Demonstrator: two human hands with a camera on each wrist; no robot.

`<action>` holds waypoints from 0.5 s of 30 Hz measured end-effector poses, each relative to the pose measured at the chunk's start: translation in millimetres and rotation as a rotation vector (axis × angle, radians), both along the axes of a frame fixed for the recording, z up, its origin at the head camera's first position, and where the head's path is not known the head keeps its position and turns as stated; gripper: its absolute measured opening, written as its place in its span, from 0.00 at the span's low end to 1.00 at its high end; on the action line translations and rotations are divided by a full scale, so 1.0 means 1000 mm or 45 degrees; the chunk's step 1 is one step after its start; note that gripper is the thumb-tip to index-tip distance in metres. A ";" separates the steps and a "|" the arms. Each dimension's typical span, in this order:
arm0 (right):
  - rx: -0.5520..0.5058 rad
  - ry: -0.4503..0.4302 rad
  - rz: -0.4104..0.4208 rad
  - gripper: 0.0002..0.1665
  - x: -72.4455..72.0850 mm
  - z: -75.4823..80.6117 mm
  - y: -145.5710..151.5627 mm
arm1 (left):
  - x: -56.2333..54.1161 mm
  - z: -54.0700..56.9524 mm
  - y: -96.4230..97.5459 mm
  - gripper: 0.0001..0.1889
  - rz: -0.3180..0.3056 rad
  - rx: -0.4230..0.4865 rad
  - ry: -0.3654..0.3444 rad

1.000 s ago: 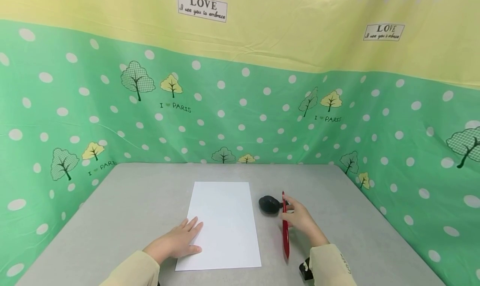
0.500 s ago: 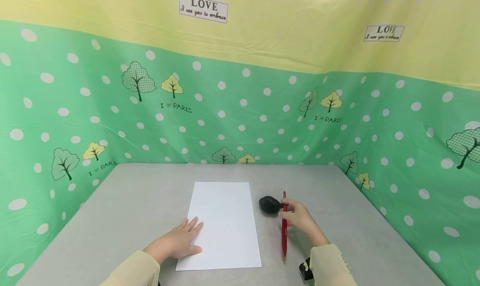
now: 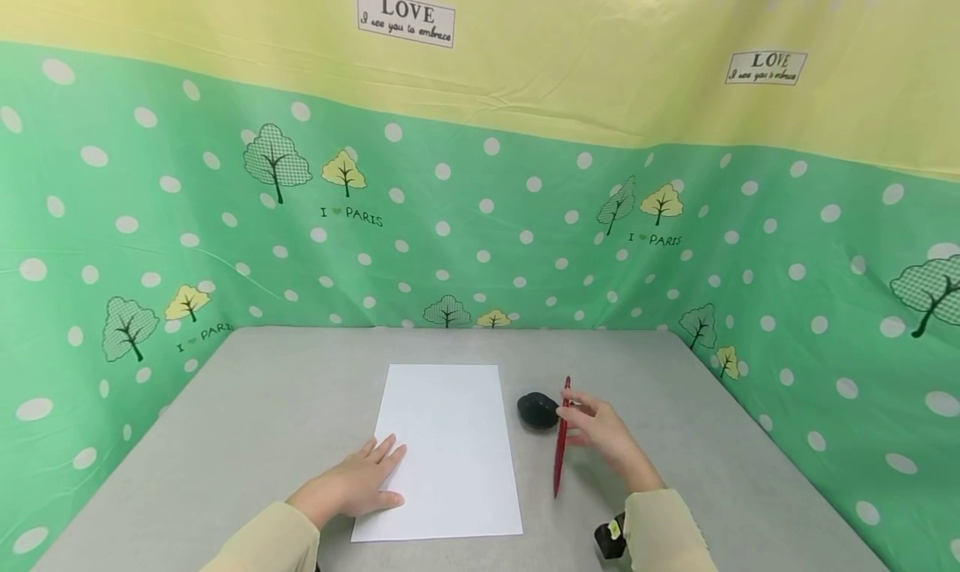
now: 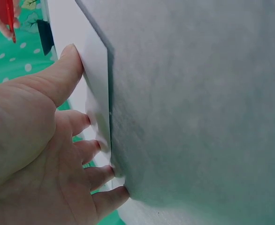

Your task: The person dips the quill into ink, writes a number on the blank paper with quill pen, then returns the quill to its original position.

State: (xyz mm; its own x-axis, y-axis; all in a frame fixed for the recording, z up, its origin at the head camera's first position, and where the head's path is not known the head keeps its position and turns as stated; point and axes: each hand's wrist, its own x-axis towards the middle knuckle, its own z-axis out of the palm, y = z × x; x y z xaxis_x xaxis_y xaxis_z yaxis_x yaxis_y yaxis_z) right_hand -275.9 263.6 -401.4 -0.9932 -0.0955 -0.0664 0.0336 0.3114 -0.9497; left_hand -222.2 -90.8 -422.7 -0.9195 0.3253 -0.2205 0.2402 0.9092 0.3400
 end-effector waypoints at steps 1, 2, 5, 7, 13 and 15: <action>-0.030 -0.001 0.003 0.31 0.000 0.000 0.000 | 0.000 0.000 0.000 0.39 -0.002 0.001 0.003; -0.059 0.001 0.005 0.30 0.000 0.001 0.000 | 0.001 0.000 0.000 0.39 -0.005 0.002 0.003; -0.126 0.011 0.015 0.29 0.001 0.002 0.001 | 0.001 0.000 0.000 0.38 -0.011 0.004 0.005; -0.168 0.018 0.026 0.28 0.001 0.002 0.002 | 0.001 0.000 0.000 0.38 -0.012 0.005 0.004; -0.290 0.009 0.049 0.26 -0.001 0.003 0.005 | 0.000 -0.002 -0.001 0.39 -0.016 -0.001 0.012; -0.293 0.015 0.047 0.26 -0.001 0.003 0.006 | 0.000 -0.003 -0.001 0.39 -0.016 0.000 0.014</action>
State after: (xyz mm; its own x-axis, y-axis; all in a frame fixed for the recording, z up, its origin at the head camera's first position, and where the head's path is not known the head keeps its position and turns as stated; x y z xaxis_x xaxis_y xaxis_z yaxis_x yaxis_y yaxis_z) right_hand -276.5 269.7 -398.7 -0.9893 -0.1434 -0.0274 0.0149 0.0875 -0.9960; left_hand -222.1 -91.6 -425.6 -0.9178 0.3367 -0.2103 0.2552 0.9062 0.3372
